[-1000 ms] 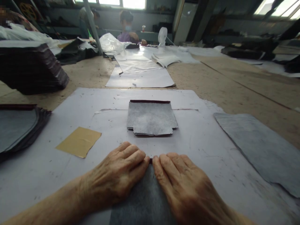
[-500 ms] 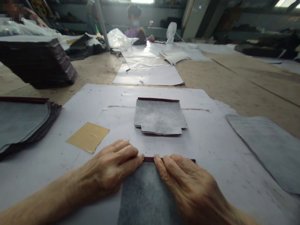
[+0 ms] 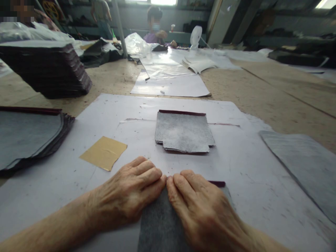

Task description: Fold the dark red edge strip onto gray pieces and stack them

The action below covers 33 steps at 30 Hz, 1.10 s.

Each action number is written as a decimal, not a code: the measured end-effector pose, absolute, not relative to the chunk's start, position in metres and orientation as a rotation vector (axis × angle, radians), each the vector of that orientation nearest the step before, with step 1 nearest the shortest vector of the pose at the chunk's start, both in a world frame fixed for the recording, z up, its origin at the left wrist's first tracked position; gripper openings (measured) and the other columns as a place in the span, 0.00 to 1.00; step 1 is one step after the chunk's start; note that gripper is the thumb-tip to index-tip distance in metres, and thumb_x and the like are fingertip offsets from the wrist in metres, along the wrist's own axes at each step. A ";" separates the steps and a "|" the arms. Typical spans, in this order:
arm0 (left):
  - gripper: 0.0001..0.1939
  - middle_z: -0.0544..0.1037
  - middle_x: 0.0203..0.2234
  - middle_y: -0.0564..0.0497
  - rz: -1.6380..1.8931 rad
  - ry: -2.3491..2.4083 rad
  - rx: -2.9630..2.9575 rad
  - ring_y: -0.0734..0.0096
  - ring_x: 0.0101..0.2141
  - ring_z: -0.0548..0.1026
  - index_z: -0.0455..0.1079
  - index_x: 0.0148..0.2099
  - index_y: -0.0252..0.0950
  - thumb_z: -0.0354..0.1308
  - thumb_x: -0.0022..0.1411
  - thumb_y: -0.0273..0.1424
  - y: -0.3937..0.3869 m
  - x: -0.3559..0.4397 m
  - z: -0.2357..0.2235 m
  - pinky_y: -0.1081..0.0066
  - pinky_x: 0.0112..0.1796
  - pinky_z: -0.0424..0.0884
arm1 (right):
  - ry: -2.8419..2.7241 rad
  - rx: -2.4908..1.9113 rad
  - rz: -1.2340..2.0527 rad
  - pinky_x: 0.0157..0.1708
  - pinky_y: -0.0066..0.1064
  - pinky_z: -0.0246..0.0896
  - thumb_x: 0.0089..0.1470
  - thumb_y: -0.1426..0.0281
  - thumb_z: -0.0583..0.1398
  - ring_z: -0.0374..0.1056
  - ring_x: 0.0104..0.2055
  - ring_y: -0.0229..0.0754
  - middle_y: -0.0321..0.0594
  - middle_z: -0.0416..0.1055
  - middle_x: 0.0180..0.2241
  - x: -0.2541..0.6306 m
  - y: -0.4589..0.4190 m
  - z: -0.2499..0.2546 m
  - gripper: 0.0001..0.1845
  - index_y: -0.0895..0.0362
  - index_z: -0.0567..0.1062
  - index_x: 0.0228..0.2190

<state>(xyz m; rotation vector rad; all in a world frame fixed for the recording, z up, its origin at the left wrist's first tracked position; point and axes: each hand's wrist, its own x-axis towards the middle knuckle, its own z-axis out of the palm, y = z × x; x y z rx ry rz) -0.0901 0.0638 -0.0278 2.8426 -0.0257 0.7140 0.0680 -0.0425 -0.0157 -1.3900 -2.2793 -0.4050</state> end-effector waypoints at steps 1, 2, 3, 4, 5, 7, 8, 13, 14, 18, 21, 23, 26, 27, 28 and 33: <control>0.12 0.69 0.29 0.45 0.714 -0.010 2.828 0.68 0.29 0.64 0.66 0.42 0.26 0.42 0.62 0.20 0.065 -0.091 -0.028 0.65 0.31 0.63 | -2.286 -1.347 -0.371 0.28 0.37 0.61 0.52 0.83 0.45 0.62 0.30 0.46 0.49 0.68 0.27 0.067 -0.042 -0.018 0.19 0.69 0.75 0.31; 0.12 0.69 0.29 0.45 0.711 0.004 2.812 0.68 0.30 0.64 0.65 0.43 0.27 0.43 0.62 0.20 0.066 -0.091 -0.029 0.65 0.31 0.63 | -2.293 -1.320 -0.352 0.27 0.36 0.61 0.51 0.83 0.45 0.61 0.29 0.46 0.48 0.67 0.26 0.066 -0.042 -0.021 0.19 0.69 0.75 0.30; 0.13 0.69 0.30 0.45 0.699 0.012 2.794 0.68 0.30 0.65 0.65 0.45 0.28 0.43 0.61 0.20 0.068 -0.093 -0.029 0.65 0.32 0.63 | -2.305 -1.307 -0.341 0.26 0.36 0.61 0.51 0.83 0.45 0.60 0.28 0.45 0.48 0.67 0.26 0.067 -0.042 -0.023 0.18 0.68 0.75 0.29; 0.14 0.69 0.31 0.45 0.686 0.021 2.773 0.69 0.31 0.65 0.65 0.46 0.29 0.43 0.61 0.19 0.069 -0.095 -0.029 0.66 0.32 0.64 | -2.315 -1.307 -0.339 0.26 0.36 0.60 0.51 0.83 0.45 0.60 0.27 0.45 0.47 0.67 0.26 0.068 -0.043 -0.024 0.18 0.67 0.75 0.29; 0.15 0.70 0.32 0.45 0.679 0.029 2.754 0.69 0.31 0.66 0.64 0.47 0.30 0.43 0.60 0.19 0.071 -0.098 -0.029 0.66 0.33 0.64 | -2.323 -1.310 -0.338 0.26 0.36 0.60 0.51 0.83 0.45 0.60 0.27 0.44 0.47 0.66 0.26 0.069 -0.043 -0.024 0.18 0.67 0.74 0.29; 0.16 0.70 0.33 0.46 0.686 0.058 2.720 0.70 0.32 0.66 0.64 0.47 0.31 0.44 0.58 0.18 0.074 -0.103 -0.027 0.67 0.34 0.65 | -2.328 -1.318 -0.340 0.25 0.35 0.59 0.50 0.84 0.46 0.59 0.27 0.44 0.46 0.65 0.25 0.072 -0.043 -0.024 0.17 0.66 0.74 0.27; 0.17 0.70 0.32 0.46 0.694 0.075 2.712 0.70 0.32 0.66 0.65 0.47 0.32 0.44 0.58 0.18 0.075 -0.105 -0.027 0.68 0.34 0.65 | -2.327 -1.312 -0.338 0.25 0.35 0.59 0.50 0.84 0.46 0.58 0.26 0.43 0.46 0.64 0.24 0.073 -0.043 -0.024 0.17 0.65 0.73 0.26; 0.16 0.69 0.31 0.46 0.679 0.081 2.739 0.71 0.31 0.65 0.66 0.45 0.31 0.45 0.56 0.16 0.079 -0.109 -0.024 0.68 0.33 0.65 | -2.268 -1.277 -0.261 0.25 0.34 0.59 0.50 0.84 0.46 0.57 0.27 0.43 0.44 0.64 0.24 0.076 -0.039 -0.026 0.17 0.65 0.73 0.27; 0.16 0.69 0.31 0.46 0.672 0.074 2.746 0.71 0.31 0.65 0.66 0.45 0.31 0.45 0.56 0.16 0.079 -0.109 -0.024 0.68 0.33 0.64 | -2.258 -1.270 -0.248 0.25 0.34 0.60 0.51 0.84 0.47 0.57 0.27 0.43 0.45 0.65 0.25 0.077 -0.038 -0.027 0.16 0.68 0.74 0.31; 0.15 0.69 0.30 0.46 0.646 0.058 2.764 0.69 0.31 0.65 0.66 0.44 0.30 0.45 0.57 0.18 0.079 -0.108 -0.025 0.66 0.33 0.63 | -2.279 -1.262 -0.145 0.28 0.38 0.63 0.52 0.82 0.47 0.58 0.31 0.45 0.49 0.67 0.30 0.080 -0.036 -0.030 0.19 0.73 0.70 0.43; 0.15 0.69 0.30 0.45 0.604 0.040 2.804 0.68 0.31 0.65 0.66 0.44 0.29 0.45 0.57 0.19 0.078 -0.108 -0.024 0.64 0.33 0.62 | -2.325 -1.265 -0.069 0.30 0.40 0.64 0.53 0.81 0.46 0.59 0.33 0.46 0.50 0.67 0.33 0.080 -0.035 -0.029 0.19 0.71 0.70 0.43; 0.15 0.69 0.30 0.46 0.573 0.029 2.822 0.68 0.30 0.65 0.67 0.44 0.29 0.45 0.56 0.19 0.079 -0.109 -0.022 0.63 0.33 0.61 | -2.346 -1.262 -0.043 0.31 0.40 0.64 0.53 0.81 0.45 0.59 0.34 0.46 0.50 0.67 0.34 0.079 -0.034 -0.027 0.19 0.71 0.70 0.42; 0.18 0.70 0.31 0.47 0.670 0.103 2.710 0.70 0.31 0.66 0.68 0.44 0.32 0.44 0.55 0.18 0.082 -0.112 -0.017 0.65 0.35 0.61 | -2.340 -1.261 -0.038 0.32 0.40 0.64 0.53 0.82 0.46 0.60 0.35 0.47 0.50 0.67 0.35 0.079 -0.035 -0.026 0.20 0.71 0.70 0.43; 0.17 0.70 0.31 0.48 0.724 0.156 2.641 0.72 0.31 0.66 0.68 0.44 0.34 0.44 0.55 0.17 0.082 -0.114 -0.015 0.67 0.34 0.61 | -2.328 -1.263 -0.049 0.32 0.40 0.64 0.53 0.82 0.45 0.60 0.36 0.47 0.51 0.67 0.36 0.080 -0.035 -0.027 0.20 0.71 0.69 0.44; 0.16 0.69 0.30 0.49 0.752 0.200 2.574 0.73 0.30 0.66 0.69 0.42 0.35 0.45 0.56 0.18 0.083 -0.115 -0.014 0.69 0.34 0.61 | -2.319 -1.264 -0.061 0.32 0.41 0.64 0.53 0.82 0.45 0.60 0.37 0.48 0.52 0.67 0.36 0.081 -0.035 -0.028 0.20 0.70 0.69 0.45; 0.14 0.64 0.18 0.52 0.314 0.117 2.499 0.72 0.22 0.64 0.71 0.39 0.36 0.47 0.53 0.24 0.081 -0.119 -0.010 0.70 0.27 0.58 | -2.288 -1.296 -0.086 0.33 0.43 0.62 0.54 0.80 0.46 0.60 0.38 0.49 0.51 0.66 0.38 0.085 -0.034 -0.029 0.20 0.65 0.70 0.45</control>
